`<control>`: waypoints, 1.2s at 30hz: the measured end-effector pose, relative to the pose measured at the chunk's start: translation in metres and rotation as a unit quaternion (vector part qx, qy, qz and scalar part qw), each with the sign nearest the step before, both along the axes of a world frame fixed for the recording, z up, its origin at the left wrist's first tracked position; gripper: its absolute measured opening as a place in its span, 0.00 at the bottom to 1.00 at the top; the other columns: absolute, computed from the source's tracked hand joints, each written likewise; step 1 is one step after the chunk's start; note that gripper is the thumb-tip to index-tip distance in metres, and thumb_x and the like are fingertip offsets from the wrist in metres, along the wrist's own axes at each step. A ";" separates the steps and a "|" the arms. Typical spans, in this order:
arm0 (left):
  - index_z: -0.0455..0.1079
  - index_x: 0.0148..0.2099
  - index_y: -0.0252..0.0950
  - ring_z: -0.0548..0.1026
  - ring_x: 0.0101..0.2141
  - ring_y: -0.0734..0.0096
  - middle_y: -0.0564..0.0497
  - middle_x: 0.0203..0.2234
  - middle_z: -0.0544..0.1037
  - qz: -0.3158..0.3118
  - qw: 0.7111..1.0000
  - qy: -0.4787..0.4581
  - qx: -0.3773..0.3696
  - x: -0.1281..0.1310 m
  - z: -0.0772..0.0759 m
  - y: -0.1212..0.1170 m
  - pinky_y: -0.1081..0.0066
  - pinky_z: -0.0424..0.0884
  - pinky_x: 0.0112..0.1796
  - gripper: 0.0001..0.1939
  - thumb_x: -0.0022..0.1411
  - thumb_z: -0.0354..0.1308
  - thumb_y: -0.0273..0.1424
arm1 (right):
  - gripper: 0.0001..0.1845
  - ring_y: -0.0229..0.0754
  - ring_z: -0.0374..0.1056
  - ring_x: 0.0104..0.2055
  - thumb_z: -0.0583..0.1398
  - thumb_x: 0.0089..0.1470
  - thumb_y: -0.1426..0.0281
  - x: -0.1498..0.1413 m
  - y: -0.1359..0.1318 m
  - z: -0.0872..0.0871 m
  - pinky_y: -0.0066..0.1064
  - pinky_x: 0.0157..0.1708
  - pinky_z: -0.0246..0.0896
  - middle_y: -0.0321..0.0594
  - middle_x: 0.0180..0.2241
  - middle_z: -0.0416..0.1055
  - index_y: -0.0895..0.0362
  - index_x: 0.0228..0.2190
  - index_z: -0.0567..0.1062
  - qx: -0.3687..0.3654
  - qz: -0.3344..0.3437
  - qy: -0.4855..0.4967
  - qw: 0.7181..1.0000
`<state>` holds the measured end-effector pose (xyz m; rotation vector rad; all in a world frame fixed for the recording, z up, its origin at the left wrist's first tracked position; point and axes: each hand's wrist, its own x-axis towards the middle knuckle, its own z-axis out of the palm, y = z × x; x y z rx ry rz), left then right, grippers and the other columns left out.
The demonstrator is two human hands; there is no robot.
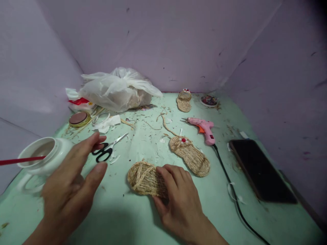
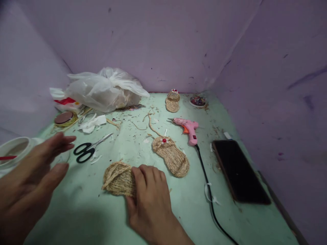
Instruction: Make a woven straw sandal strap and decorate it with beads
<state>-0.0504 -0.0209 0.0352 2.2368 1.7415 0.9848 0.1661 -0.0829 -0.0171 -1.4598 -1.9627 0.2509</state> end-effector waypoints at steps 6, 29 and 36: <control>0.67 0.52 0.41 0.75 0.44 0.63 0.49 0.46 0.77 -0.171 0.975 0.031 -0.141 0.008 -0.028 -0.010 0.66 0.74 0.43 0.16 0.64 0.46 0.34 | 0.25 0.51 0.61 0.42 0.58 0.47 0.72 -0.001 0.000 -0.002 0.45 0.39 0.59 0.49 0.43 0.65 0.60 0.48 0.63 0.000 -0.013 0.003 1.000; 0.69 0.27 0.35 0.67 0.26 0.62 0.50 0.20 0.70 -0.233 0.903 0.337 0.127 0.065 0.011 -0.016 0.48 0.61 0.45 0.10 0.48 0.48 0.19 | 0.21 0.50 0.61 0.37 0.58 0.47 0.73 -0.020 -0.006 -0.001 0.42 0.33 0.56 0.49 0.39 0.71 0.65 0.45 0.69 0.064 -0.034 -0.022 0.997; 0.69 0.30 0.36 0.67 0.30 0.60 0.47 0.24 0.72 -0.234 0.882 0.399 0.092 0.064 0.012 -0.014 0.46 0.61 0.45 0.12 0.49 0.47 0.20 | 0.23 0.51 0.61 0.37 0.59 0.45 0.73 -0.019 -0.006 0.000 0.43 0.33 0.57 0.50 0.40 0.70 0.65 0.45 0.68 0.030 -0.026 -0.020 0.999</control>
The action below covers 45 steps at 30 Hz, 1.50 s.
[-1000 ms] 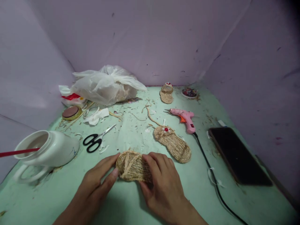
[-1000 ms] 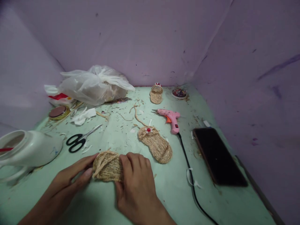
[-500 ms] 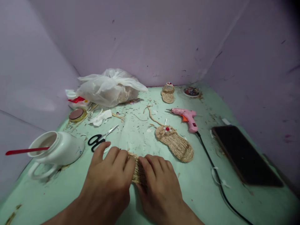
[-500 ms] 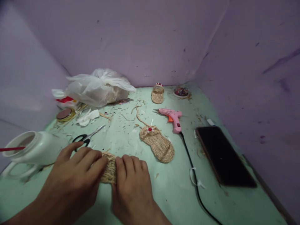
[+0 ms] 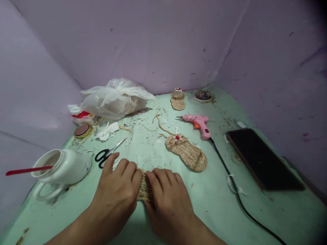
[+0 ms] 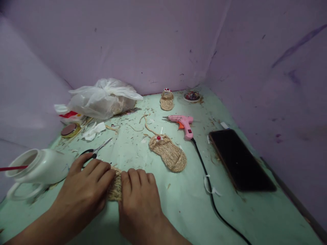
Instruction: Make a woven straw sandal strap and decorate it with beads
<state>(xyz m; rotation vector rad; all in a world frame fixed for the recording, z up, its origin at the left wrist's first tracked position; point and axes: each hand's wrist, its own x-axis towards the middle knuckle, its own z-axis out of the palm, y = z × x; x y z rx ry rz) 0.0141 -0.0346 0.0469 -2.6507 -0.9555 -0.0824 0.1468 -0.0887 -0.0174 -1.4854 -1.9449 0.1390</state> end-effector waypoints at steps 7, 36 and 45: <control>0.69 0.28 0.36 0.68 0.29 0.60 0.48 0.22 0.71 0.030 0.998 -0.055 -0.004 0.000 -0.007 0.000 0.47 0.60 0.47 0.09 0.50 0.49 0.21 | 0.21 0.50 0.61 0.37 0.57 0.48 0.72 -0.002 0.000 -0.002 0.42 0.33 0.55 0.50 0.40 0.70 0.65 0.45 0.68 0.019 -0.002 0.001 1.000; 0.56 0.54 0.37 0.68 0.46 0.57 0.44 0.44 0.71 0.014 0.940 -0.185 -0.287 -0.051 -0.021 0.006 0.48 0.55 0.54 0.28 0.49 0.55 0.22 | 0.27 0.51 0.61 0.44 0.59 0.46 0.72 0.022 0.006 -0.025 0.44 0.39 0.61 0.50 0.44 0.63 0.61 0.49 0.62 0.031 0.078 0.018 0.996; 0.58 0.51 0.38 0.69 0.43 0.61 0.48 0.39 0.72 0.003 0.931 -0.258 -0.257 -0.050 -0.038 0.002 0.46 0.51 0.55 0.25 0.49 0.52 0.19 | 0.36 0.56 0.59 0.49 0.59 0.48 0.68 0.019 0.004 -0.014 0.49 0.43 0.61 0.54 0.51 0.59 0.61 0.57 0.54 -0.033 0.077 -0.033 0.996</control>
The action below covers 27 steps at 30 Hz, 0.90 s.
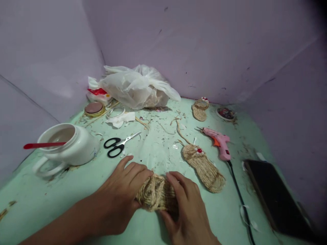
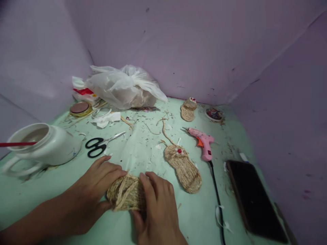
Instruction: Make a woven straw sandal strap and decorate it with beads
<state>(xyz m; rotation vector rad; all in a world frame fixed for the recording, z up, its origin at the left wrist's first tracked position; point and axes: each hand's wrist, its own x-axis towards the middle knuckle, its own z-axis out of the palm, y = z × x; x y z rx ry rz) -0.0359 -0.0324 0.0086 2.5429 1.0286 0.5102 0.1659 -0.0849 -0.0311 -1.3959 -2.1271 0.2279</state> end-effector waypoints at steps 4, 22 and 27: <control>0.57 0.52 0.37 0.69 0.43 0.60 0.48 0.40 0.72 -0.007 1.000 0.012 0.004 0.000 0.000 0.000 0.46 0.51 0.55 0.27 0.48 0.52 0.18 | 0.31 0.53 0.60 0.46 0.58 0.47 0.72 -0.001 0.002 0.006 0.47 0.41 0.61 0.51 0.48 0.58 0.59 0.53 0.59 -0.002 0.016 0.016 1.000; 0.55 0.53 0.38 0.66 0.48 0.57 0.46 0.45 0.69 -0.003 0.999 0.020 -0.033 -0.004 -0.007 0.006 0.46 0.48 0.56 0.28 0.48 0.53 0.21 | 0.29 0.49 0.60 0.53 0.57 0.55 0.64 0.023 0.005 0.008 0.39 0.49 0.61 0.53 0.52 0.61 0.61 0.55 0.57 -0.088 0.032 0.124 0.988; 0.55 0.54 0.37 0.65 0.49 0.55 0.45 0.46 0.69 -0.019 0.999 0.026 -0.035 -0.003 -0.008 0.011 0.48 0.49 0.55 0.29 0.48 0.54 0.21 | 0.10 0.41 0.67 0.36 0.54 0.55 0.77 0.023 0.021 0.007 0.32 0.35 0.65 0.43 0.35 0.71 0.57 0.39 0.71 -0.090 0.043 0.145 0.984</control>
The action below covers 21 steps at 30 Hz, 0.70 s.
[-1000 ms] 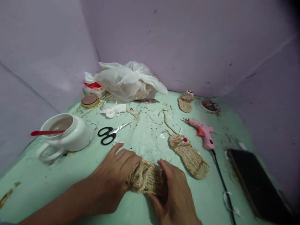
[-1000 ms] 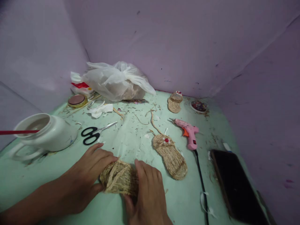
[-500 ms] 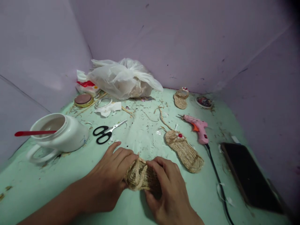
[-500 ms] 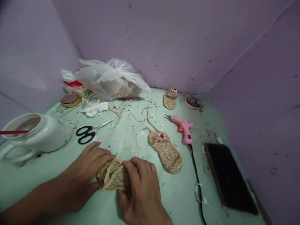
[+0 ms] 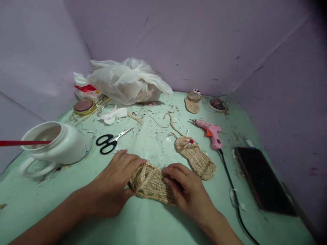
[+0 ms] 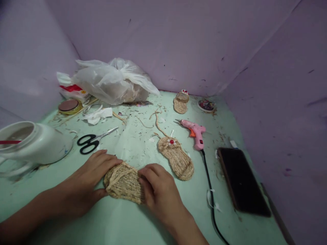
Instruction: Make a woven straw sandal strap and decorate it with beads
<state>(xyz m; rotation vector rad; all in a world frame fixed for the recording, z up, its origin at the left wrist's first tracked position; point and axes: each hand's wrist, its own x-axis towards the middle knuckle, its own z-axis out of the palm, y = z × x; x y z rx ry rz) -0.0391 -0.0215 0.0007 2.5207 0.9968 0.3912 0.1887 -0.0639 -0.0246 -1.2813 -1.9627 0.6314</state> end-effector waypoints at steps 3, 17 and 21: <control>0.54 0.55 0.36 0.65 0.49 0.55 0.45 0.47 0.69 -0.014 1.000 0.009 0.000 -0.001 -0.002 0.001 0.48 0.50 0.55 0.30 0.49 0.54 0.21 | 0.09 0.41 0.67 0.33 0.54 0.54 0.78 -0.004 0.003 -0.002 0.32 0.32 0.64 0.44 0.31 0.71 0.58 0.36 0.73 -0.012 0.012 0.004 1.000; 0.52 0.58 0.36 0.64 0.50 0.55 0.43 0.49 0.68 -0.046 0.999 0.025 -0.003 -0.006 -0.004 0.007 0.47 0.52 0.55 0.32 0.52 0.56 0.23 | 0.08 0.41 0.66 0.33 0.53 0.54 0.76 -0.005 0.000 -0.006 0.33 0.32 0.62 0.44 0.30 0.69 0.60 0.34 0.71 -0.055 -0.006 0.013 0.998; 0.53 0.59 0.37 0.62 0.51 0.52 0.42 0.50 0.68 -0.021 1.000 0.023 -0.002 -0.005 -0.006 0.009 0.48 0.55 0.54 0.33 0.51 0.59 0.26 | 0.06 0.41 0.68 0.33 0.55 0.54 0.73 -0.002 0.003 -0.008 0.33 0.33 0.64 0.41 0.32 0.71 0.57 0.37 0.68 -0.118 -0.076 0.065 0.988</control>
